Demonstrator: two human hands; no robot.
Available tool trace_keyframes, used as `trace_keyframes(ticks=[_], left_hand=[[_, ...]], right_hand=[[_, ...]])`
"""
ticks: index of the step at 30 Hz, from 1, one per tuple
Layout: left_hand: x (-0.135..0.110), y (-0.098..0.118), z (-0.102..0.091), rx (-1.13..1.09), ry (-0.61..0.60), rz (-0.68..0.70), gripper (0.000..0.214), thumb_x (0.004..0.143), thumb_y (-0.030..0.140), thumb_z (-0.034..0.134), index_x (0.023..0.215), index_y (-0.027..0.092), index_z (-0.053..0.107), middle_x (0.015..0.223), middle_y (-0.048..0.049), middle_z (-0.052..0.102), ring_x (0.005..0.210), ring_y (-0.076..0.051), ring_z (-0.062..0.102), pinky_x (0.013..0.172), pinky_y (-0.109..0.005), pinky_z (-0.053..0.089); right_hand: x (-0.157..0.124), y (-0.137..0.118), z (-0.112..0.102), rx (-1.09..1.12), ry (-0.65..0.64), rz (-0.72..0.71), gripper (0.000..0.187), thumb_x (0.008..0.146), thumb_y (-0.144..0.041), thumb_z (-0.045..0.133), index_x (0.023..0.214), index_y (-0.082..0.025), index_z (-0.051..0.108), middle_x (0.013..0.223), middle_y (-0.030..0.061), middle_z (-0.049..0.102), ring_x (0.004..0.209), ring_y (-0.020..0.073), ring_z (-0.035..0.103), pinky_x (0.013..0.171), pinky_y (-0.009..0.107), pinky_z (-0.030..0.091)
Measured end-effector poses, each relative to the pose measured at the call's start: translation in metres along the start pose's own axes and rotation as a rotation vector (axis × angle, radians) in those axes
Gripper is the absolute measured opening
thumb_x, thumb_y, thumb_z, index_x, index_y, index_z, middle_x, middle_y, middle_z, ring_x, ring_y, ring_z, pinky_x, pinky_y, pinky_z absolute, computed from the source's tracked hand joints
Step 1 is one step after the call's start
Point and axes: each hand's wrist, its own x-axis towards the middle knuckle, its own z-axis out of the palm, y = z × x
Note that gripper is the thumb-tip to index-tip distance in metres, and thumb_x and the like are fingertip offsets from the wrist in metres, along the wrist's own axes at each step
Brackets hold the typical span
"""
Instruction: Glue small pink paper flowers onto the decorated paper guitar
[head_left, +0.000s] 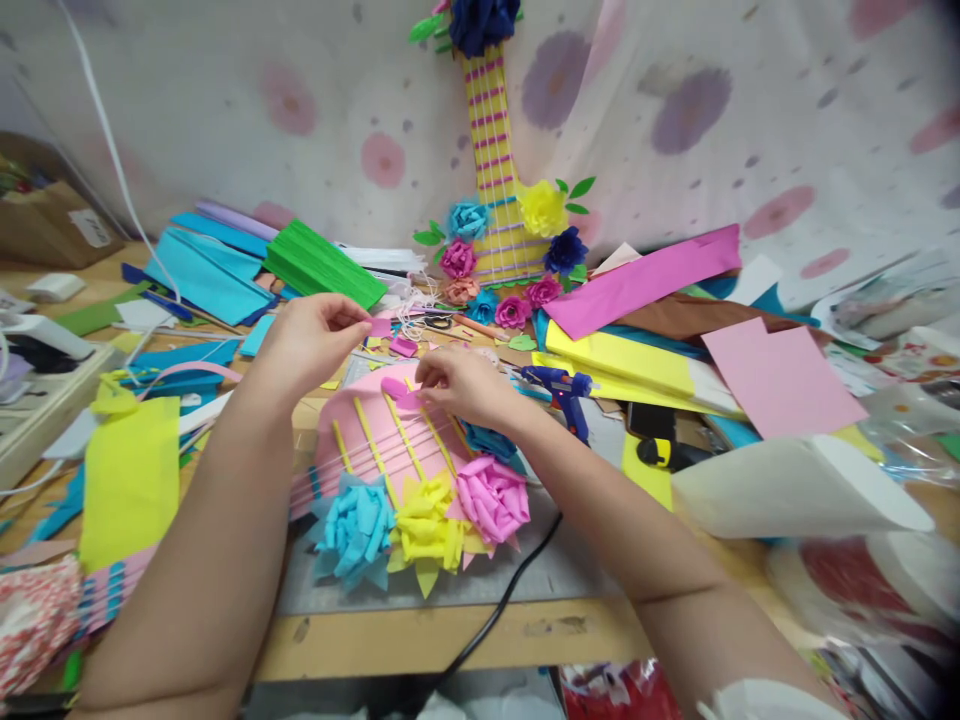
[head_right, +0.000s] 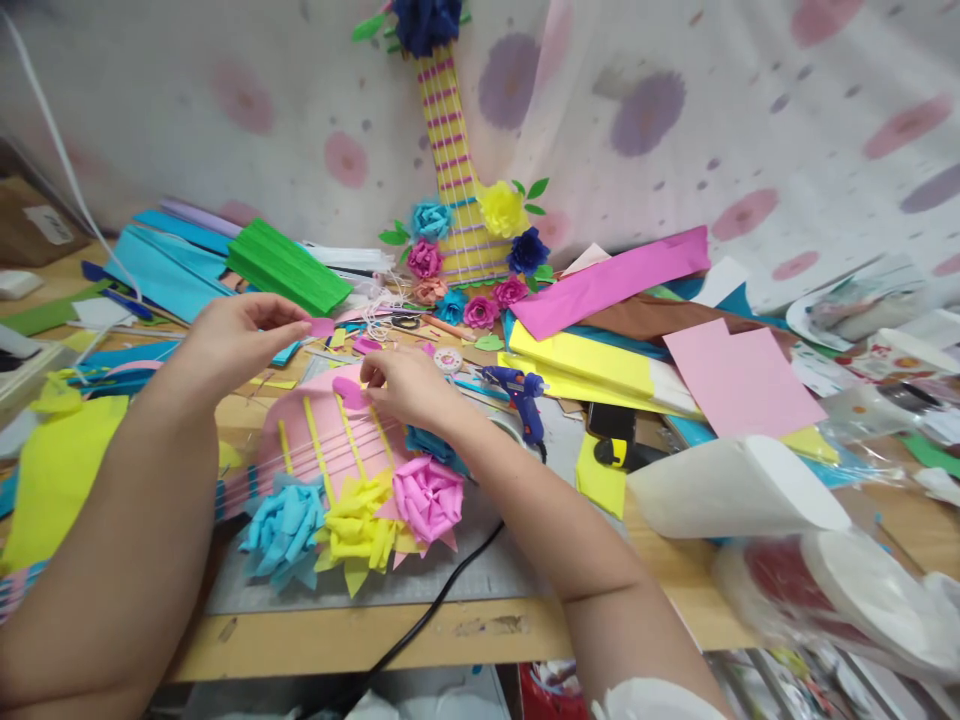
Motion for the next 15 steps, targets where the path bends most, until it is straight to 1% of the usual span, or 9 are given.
trace_keyframes(ticks=[2, 4, 10, 13, 15], left_hand=[[0.000, 0.001, 0.000, -0.009, -0.001, 0.005, 0.023, 0.070, 0.035, 0.062, 0.081, 0.017, 0.071, 0.074, -0.0021, 0.069, 0.066, -0.015, 0.059, 0.058, -0.023, 0.044], [0.000, 0.001, 0.000, -0.016, 0.002, 0.003, 0.023, 0.070, 0.035, 0.063, 0.080, 0.017, 0.070, 0.073, -0.0022, 0.069, 0.066, -0.015, 0.059, 0.057, -0.023, 0.043], [0.003, -0.004, 0.000, -0.006, 0.020, 0.001, 0.022, 0.069, 0.036, 0.064, 0.078, 0.017, 0.070, 0.072, -0.0024, 0.069, 0.065, -0.016, 0.058, 0.056, -0.024, 0.041], [0.005, -0.006, 0.003, 0.003, 0.005, 0.016, 0.021, 0.069, 0.036, 0.063, 0.078, 0.017, 0.070, 0.074, -0.0027, 0.069, 0.066, -0.015, 0.058, 0.055, -0.024, 0.039], [0.006, -0.007, 0.007, 0.008, -0.013, 0.014, 0.020, 0.069, 0.035, 0.062, 0.077, 0.017, 0.070, 0.074, -0.0028, 0.069, 0.065, -0.015, 0.058, 0.055, -0.024, 0.039]], right_hand=[[0.008, -0.005, 0.003, -0.125, -0.042, -0.028, 0.010, 0.071, -0.008, 0.065, 0.075, -0.017, 0.063, 0.074, 0.0023, 0.067, 0.073, 0.0152, 0.059, 0.065, 0.025, 0.036], [0.012, -0.007, 0.003, -0.190, -0.056, -0.058, 0.010, 0.071, -0.008, 0.066, 0.074, -0.017, 0.064, 0.075, 0.0033, 0.068, 0.074, 0.0158, 0.058, 0.065, 0.026, 0.035], [0.007, -0.003, -0.012, -0.166, -0.044, -0.138, 0.013, 0.074, -0.011, 0.067, 0.084, -0.019, 0.069, 0.084, 0.0033, 0.072, 0.083, 0.0181, 0.056, 0.070, 0.028, 0.037], [0.000, 0.002, -0.022, -0.149, 0.010, -0.157, 0.015, 0.074, -0.012, 0.068, 0.087, -0.020, 0.071, 0.088, 0.0042, 0.072, 0.089, 0.0208, 0.056, 0.077, 0.032, 0.040], [-0.009, 0.007, -0.031, -0.126, 0.097, -0.155, 0.015, 0.077, -0.016, 0.066, 0.089, -0.021, 0.072, 0.090, 0.0046, 0.072, 0.090, 0.0211, 0.057, 0.081, 0.035, 0.041]])
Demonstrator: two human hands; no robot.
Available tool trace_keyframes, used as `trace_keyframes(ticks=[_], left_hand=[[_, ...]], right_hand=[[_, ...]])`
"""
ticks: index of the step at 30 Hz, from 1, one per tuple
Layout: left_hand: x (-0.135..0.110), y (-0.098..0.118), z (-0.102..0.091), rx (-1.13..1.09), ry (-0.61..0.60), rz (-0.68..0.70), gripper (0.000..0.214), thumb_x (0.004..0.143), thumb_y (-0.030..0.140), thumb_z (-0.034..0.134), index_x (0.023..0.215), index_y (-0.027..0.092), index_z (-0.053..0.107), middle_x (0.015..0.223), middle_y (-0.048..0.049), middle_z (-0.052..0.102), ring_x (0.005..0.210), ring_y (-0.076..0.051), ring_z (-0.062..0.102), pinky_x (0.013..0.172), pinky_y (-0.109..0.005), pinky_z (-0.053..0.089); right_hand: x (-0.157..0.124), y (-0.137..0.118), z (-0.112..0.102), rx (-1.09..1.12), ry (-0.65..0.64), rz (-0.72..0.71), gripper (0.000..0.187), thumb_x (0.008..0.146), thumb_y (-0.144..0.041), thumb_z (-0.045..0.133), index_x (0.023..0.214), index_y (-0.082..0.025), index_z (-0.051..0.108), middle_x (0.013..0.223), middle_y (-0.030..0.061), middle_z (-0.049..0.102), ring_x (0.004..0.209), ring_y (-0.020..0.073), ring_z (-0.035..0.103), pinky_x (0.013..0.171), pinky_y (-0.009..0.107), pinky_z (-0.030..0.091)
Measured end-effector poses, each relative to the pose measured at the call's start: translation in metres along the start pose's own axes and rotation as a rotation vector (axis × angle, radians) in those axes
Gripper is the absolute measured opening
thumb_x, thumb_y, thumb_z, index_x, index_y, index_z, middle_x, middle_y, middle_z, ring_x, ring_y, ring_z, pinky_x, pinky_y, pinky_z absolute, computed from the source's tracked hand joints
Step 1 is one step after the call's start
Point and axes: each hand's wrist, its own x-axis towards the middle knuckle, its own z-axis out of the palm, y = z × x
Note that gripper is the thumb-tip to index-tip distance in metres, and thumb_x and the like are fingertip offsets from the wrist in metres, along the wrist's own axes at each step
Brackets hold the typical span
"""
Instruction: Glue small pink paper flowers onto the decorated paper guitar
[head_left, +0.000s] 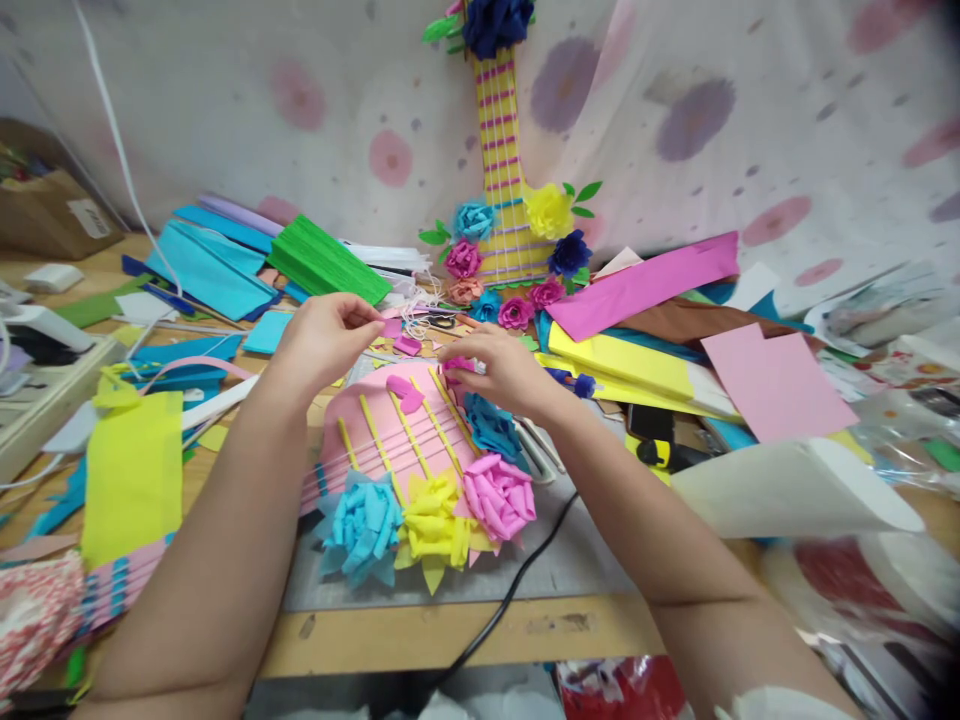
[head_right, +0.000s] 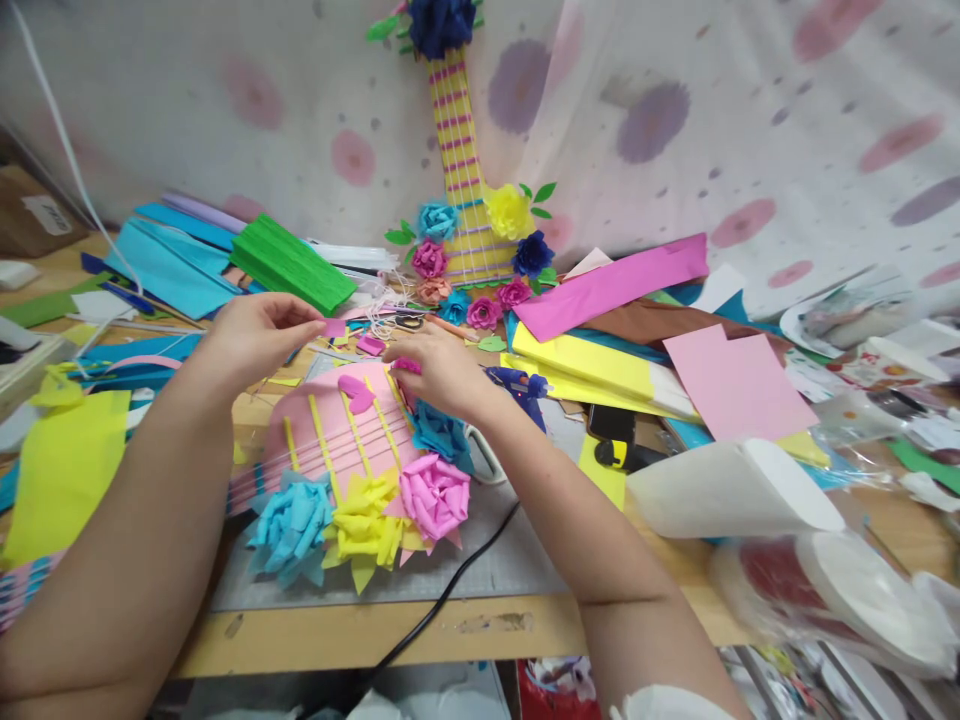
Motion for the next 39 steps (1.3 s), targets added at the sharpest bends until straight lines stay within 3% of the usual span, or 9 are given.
trace_keyframes(ticks=[7, 9, 13, 17, 21, 25, 29, 36, 39], left_hand=[[0.001, -0.003, 0.019, 0.025, -0.037, -0.001, 0.020, 0.068, 0.036, 0.061, 0.076, 0.019, 0.070, 0.075, -0.0032, 0.070, 0.067, -0.017, 0.059, 0.056, -0.024, 0.039], [0.001, -0.002, 0.023, 0.028, -0.040, -0.008, 0.021, 0.068, 0.037, 0.060, 0.076, 0.020, 0.070, 0.072, -0.0029, 0.069, 0.065, -0.017, 0.058, 0.054, -0.025, 0.038], [0.001, -0.003, 0.029, -0.012, -0.061, -0.009, 0.022, 0.067, 0.039, 0.061, 0.074, 0.020, 0.070, 0.069, -0.0028, 0.068, 0.062, -0.016, 0.057, 0.054, -0.025, 0.038], [0.003, -0.009, 0.037, -0.058, -0.099, -0.011, 0.026, 0.066, 0.042, 0.062, 0.075, 0.020, 0.071, 0.069, -0.0028, 0.069, 0.062, -0.016, 0.058, 0.055, -0.025, 0.039], [0.004, -0.015, 0.043, -0.040, -0.131, -0.008, 0.027, 0.066, 0.044, 0.062, 0.075, 0.019, 0.070, 0.066, -0.0027, 0.067, 0.059, -0.016, 0.056, 0.052, -0.024, 0.037], [0.003, -0.014, 0.045, -0.034, -0.155, -0.010, 0.025, 0.066, 0.042, 0.062, 0.073, 0.019, 0.069, 0.062, -0.0018, 0.065, 0.056, -0.015, 0.055, 0.047, -0.023, 0.033], [0.002, -0.011, 0.045, -0.071, -0.176, -0.021, 0.024, 0.067, 0.041, 0.061, 0.073, 0.019, 0.067, 0.062, -0.0014, 0.065, 0.055, -0.014, 0.055, 0.046, -0.023, 0.033], [0.000, -0.010, 0.044, -0.094, -0.199, -0.054, 0.023, 0.065, 0.041, 0.065, 0.071, 0.020, 0.069, 0.061, -0.0013, 0.068, 0.051, -0.015, 0.057, 0.046, -0.024, 0.036], [0.001, -0.011, 0.042, -0.114, -0.177, -0.057, 0.020, 0.063, 0.039, 0.067, 0.069, 0.021, 0.071, 0.060, -0.0019, 0.069, 0.054, -0.017, 0.060, 0.049, -0.025, 0.039]], right_hand=[[-0.076, 0.042, -0.055, 0.011, 0.530, 0.344, 0.024, 0.080, -0.041, 0.062, 0.092, -0.021, 0.068, 0.088, 0.0053, 0.068, 0.078, 0.0178, 0.060, 0.073, 0.033, 0.047], [-0.102, 0.062, -0.065, -0.047, 0.577, 0.463, 0.036, 0.073, -0.048, 0.067, 0.097, -0.022, 0.067, 0.092, 0.0068, 0.067, 0.081, 0.0198, 0.060, 0.074, 0.035, 0.048], [-0.134, 0.095, -0.057, -0.023, 0.343, 0.618, 0.054, 0.060, -0.055, 0.074, 0.100, -0.019, 0.067, 0.101, 0.0112, 0.067, 0.086, 0.0235, 0.061, 0.075, 0.038, 0.050], [-0.133, 0.103, -0.029, 0.064, 0.147, 0.728, 0.048, 0.063, -0.058, 0.070, 0.086, -0.016, 0.070, 0.078, 0.0079, 0.068, 0.070, 0.0214, 0.061, 0.063, 0.034, 0.048], [-0.123, 0.099, -0.007, 0.202, 0.195, 0.802, 0.043, 0.064, -0.052, 0.071, 0.086, -0.015, 0.071, 0.069, 0.0056, 0.069, 0.060, 0.0188, 0.060, 0.056, 0.031, 0.047], [-0.118, 0.095, -0.002, 0.273, 0.358, 0.802, 0.042, 0.063, -0.052, 0.072, 0.082, -0.015, 0.071, 0.061, 0.0045, 0.066, 0.056, 0.0176, 0.058, 0.049, 0.029, 0.045], [-0.103, 0.077, -0.018, 0.372, 0.467, 0.812, 0.048, 0.063, -0.057, 0.071, 0.085, -0.015, 0.069, 0.064, 0.0046, 0.066, 0.055, 0.0153, 0.057, 0.047, 0.026, 0.044], [-0.049, 0.034, -0.026, 0.441, 0.277, 0.364, 0.040, 0.072, -0.053, 0.067, 0.089, -0.016, 0.069, 0.068, 0.0013, 0.064, 0.063, 0.0135, 0.057, 0.056, 0.025, 0.046], [-0.041, 0.032, -0.015, 0.422, 0.223, 0.305, 0.041, 0.074, -0.051, 0.066, 0.097, -0.018, 0.070, 0.065, -0.0006, 0.064, 0.066, 0.0158, 0.060, 0.057, 0.026, 0.046]])
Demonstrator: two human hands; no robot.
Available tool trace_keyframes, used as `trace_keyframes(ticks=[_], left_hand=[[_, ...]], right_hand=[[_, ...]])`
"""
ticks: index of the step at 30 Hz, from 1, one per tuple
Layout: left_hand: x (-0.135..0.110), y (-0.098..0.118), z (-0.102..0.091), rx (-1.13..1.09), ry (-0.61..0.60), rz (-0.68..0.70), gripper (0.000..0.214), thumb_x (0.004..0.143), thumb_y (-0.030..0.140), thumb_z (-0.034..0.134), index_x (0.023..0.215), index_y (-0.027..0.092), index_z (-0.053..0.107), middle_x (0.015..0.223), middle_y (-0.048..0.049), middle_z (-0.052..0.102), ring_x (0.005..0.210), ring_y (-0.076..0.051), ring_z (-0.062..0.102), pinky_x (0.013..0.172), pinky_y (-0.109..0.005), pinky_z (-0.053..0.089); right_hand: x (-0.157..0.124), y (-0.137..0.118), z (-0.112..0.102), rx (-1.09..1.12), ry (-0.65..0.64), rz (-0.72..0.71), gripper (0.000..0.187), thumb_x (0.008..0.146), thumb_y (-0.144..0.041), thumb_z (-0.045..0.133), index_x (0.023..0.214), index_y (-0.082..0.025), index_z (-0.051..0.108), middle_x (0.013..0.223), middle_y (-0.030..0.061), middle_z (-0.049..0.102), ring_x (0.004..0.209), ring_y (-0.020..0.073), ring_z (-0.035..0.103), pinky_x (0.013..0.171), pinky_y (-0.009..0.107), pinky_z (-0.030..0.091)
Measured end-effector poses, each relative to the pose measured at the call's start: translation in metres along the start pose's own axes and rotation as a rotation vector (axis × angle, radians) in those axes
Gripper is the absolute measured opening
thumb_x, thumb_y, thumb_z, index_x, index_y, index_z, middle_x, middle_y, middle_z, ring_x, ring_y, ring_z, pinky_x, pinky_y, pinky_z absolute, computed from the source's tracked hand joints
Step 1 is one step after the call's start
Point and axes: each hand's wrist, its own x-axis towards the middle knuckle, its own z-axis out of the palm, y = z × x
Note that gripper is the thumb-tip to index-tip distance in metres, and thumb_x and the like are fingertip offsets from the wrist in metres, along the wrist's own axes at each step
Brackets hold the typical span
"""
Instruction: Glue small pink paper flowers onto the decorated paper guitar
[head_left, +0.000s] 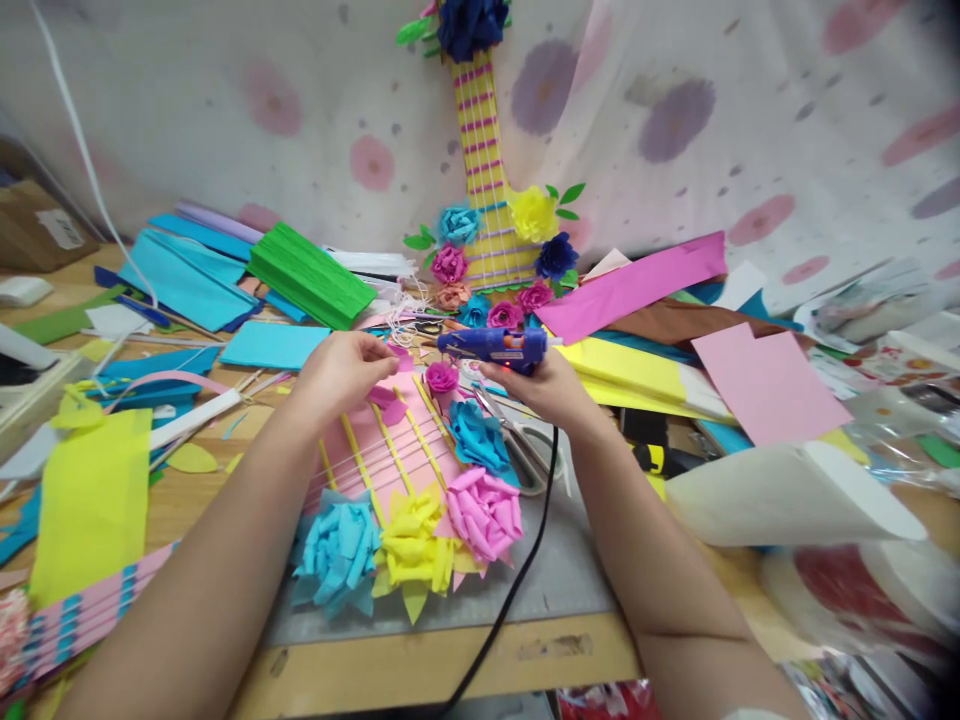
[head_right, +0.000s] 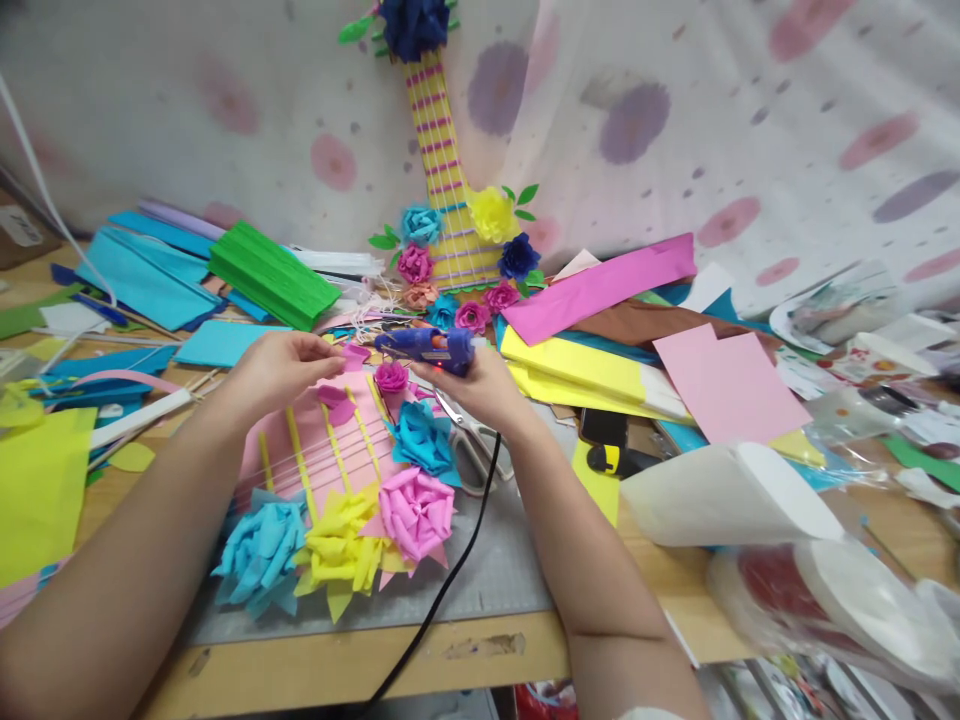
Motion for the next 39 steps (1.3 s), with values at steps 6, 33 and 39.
trace_keyframes(ticks=[6, 33, 39], left_hand=[[-0.003, 0.005, 0.002, -0.059, -0.081, -0.090, 0.017, 0.064, 0.036, 0.067, 0.071, 0.021, 0.071, 0.065, -0.0017, 0.071, 0.059, -0.018, 0.066, 0.051, -0.024, 0.043], [-0.002, 0.006, 0.001, -0.086, -0.082, -0.063, 0.020, 0.065, 0.034, 0.068, 0.072, 0.016, 0.071, 0.070, -0.0055, 0.073, 0.062, -0.017, 0.065, 0.055, -0.026, 0.045], [-0.003, 0.010, 0.001, -0.115, -0.093, -0.078, 0.016, 0.065, 0.031, 0.068, 0.070, 0.016, 0.071, 0.069, -0.0051, 0.073, 0.062, -0.017, 0.065, 0.057, -0.026, 0.046]], right_hand=[[-0.002, 0.018, 0.007, -0.016, -0.030, -0.017, 0.036, 0.075, -0.048, 0.067, 0.098, -0.021, 0.071, 0.067, -0.0003, 0.067, 0.070, 0.0186, 0.064, 0.062, 0.028, 0.049], [-0.002, 0.018, 0.010, -0.065, -0.129, -0.095, 0.040, 0.081, -0.041, 0.062, 0.115, -0.020, 0.067, 0.107, 0.0042, 0.071, 0.100, 0.0216, 0.066, 0.090, 0.035, 0.051], [-0.002, 0.017, 0.011, -0.067, -0.109, -0.087, 0.043, 0.081, -0.043, 0.062, 0.117, -0.021, 0.066, 0.104, 0.0037, 0.072, 0.102, 0.0226, 0.065, 0.091, 0.036, 0.051]])
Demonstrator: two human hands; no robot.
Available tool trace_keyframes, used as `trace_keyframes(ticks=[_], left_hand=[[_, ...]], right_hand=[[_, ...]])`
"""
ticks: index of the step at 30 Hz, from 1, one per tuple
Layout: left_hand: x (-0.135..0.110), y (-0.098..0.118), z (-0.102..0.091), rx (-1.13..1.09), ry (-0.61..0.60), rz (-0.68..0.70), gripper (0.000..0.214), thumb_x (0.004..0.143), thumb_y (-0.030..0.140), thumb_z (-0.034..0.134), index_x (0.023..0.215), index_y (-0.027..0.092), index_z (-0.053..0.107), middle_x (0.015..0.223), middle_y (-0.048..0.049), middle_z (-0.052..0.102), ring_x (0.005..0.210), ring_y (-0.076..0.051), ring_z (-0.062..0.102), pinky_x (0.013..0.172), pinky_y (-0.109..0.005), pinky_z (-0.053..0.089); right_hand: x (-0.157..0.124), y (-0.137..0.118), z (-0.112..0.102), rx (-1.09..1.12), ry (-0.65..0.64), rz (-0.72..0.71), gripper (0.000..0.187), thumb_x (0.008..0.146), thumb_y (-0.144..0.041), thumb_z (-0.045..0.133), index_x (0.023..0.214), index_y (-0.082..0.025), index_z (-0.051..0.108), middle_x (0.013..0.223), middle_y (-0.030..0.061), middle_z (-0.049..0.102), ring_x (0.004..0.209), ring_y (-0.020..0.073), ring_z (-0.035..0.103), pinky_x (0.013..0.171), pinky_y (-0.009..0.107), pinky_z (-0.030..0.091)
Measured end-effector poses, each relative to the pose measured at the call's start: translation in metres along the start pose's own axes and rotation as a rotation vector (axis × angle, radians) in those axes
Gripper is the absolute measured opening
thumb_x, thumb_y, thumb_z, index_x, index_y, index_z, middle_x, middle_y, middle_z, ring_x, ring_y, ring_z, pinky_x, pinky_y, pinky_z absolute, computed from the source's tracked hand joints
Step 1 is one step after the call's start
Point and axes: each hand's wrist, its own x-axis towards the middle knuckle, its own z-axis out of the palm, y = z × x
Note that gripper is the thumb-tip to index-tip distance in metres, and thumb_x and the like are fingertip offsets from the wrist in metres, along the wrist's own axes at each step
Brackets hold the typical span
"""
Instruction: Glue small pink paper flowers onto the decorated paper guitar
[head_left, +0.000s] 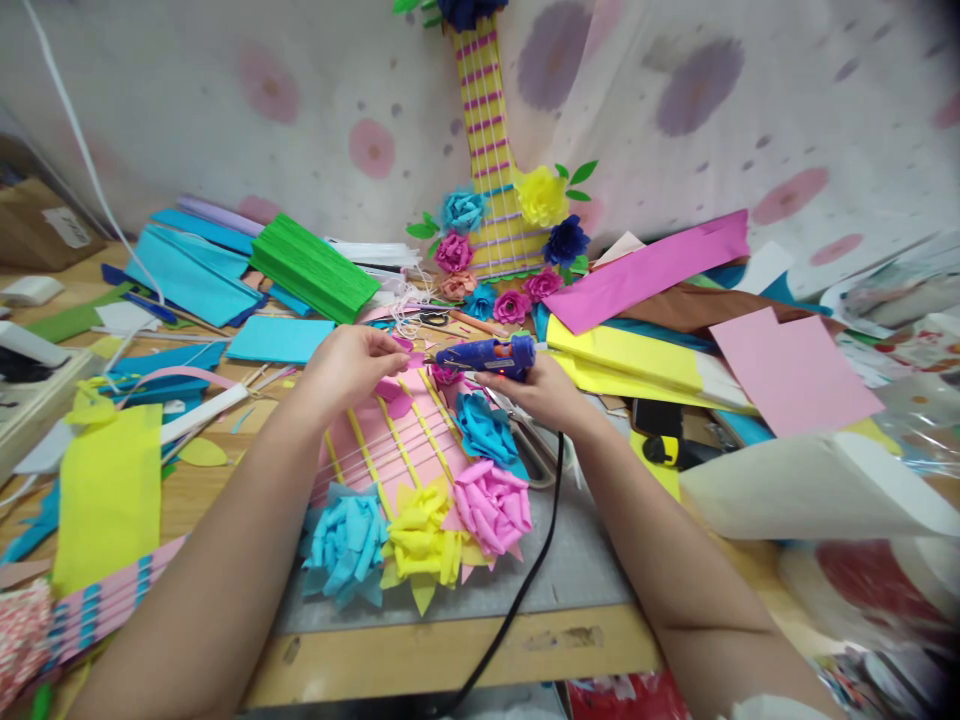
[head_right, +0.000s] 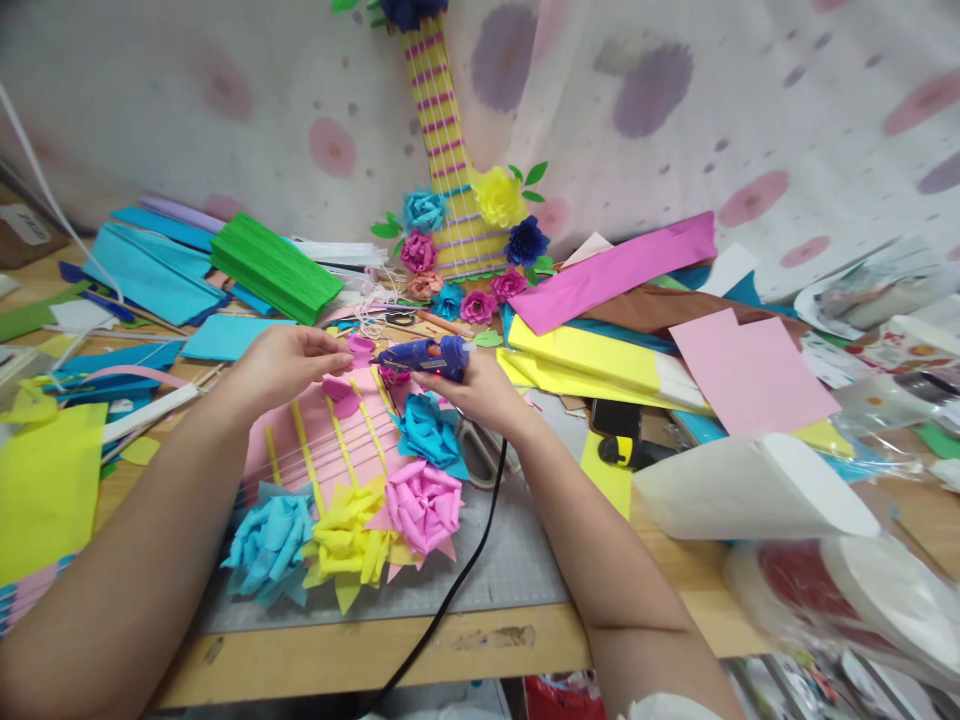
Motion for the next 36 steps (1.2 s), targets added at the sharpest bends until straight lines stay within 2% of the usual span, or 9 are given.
trace_keyframes(ticks=[9, 22, 32, 36], left_hand=[[-0.003, 0.003, 0.001, -0.011, -0.033, 0.000, 0.012, 0.067, 0.030, 0.069, 0.070, 0.017, 0.069, 0.069, -0.0036, 0.073, 0.062, -0.017, 0.066, 0.060, -0.026, 0.047], [0.001, -0.003, 0.003, 0.001, -0.075, 0.025, 0.015, 0.066, 0.033, 0.069, 0.072, 0.019, 0.068, 0.067, -0.0011, 0.072, 0.058, -0.016, 0.065, 0.054, -0.025, 0.045], [-0.003, 0.001, 0.000, -0.003, -0.048, 0.032, 0.019, 0.065, 0.036, 0.070, 0.072, 0.019, 0.071, 0.069, -0.0031, 0.073, 0.060, -0.017, 0.065, 0.056, -0.025, 0.046], [-0.003, 0.002, -0.001, 0.003, -0.021, 0.049, 0.021, 0.064, 0.037, 0.070, 0.072, 0.017, 0.071, 0.069, -0.0040, 0.072, 0.061, -0.016, 0.064, 0.056, -0.025, 0.045]], right_hand=[[0.001, 0.001, 0.001, 0.018, 0.017, 0.012, 0.045, 0.079, -0.044, 0.063, 0.117, -0.020, 0.066, 0.105, 0.0042, 0.072, 0.103, 0.0232, 0.064, 0.091, 0.037, 0.051], [0.000, 0.000, 0.000, 0.021, 0.029, 0.009, 0.044, 0.080, -0.044, 0.063, 0.117, -0.020, 0.066, 0.104, 0.0052, 0.072, 0.102, 0.0222, 0.064, 0.091, 0.036, 0.051], [-0.001, 0.002, -0.004, -0.003, 0.019, 0.057, 0.041, 0.079, -0.046, 0.062, 0.111, -0.020, 0.069, 0.101, 0.0034, 0.072, 0.096, 0.0219, 0.066, 0.086, 0.034, 0.052], [-0.001, 0.000, -0.014, 0.032, 0.048, 0.088, 0.043, 0.077, -0.048, 0.064, 0.107, -0.019, 0.069, 0.101, 0.0045, 0.072, 0.092, 0.0210, 0.066, 0.085, 0.034, 0.053]])
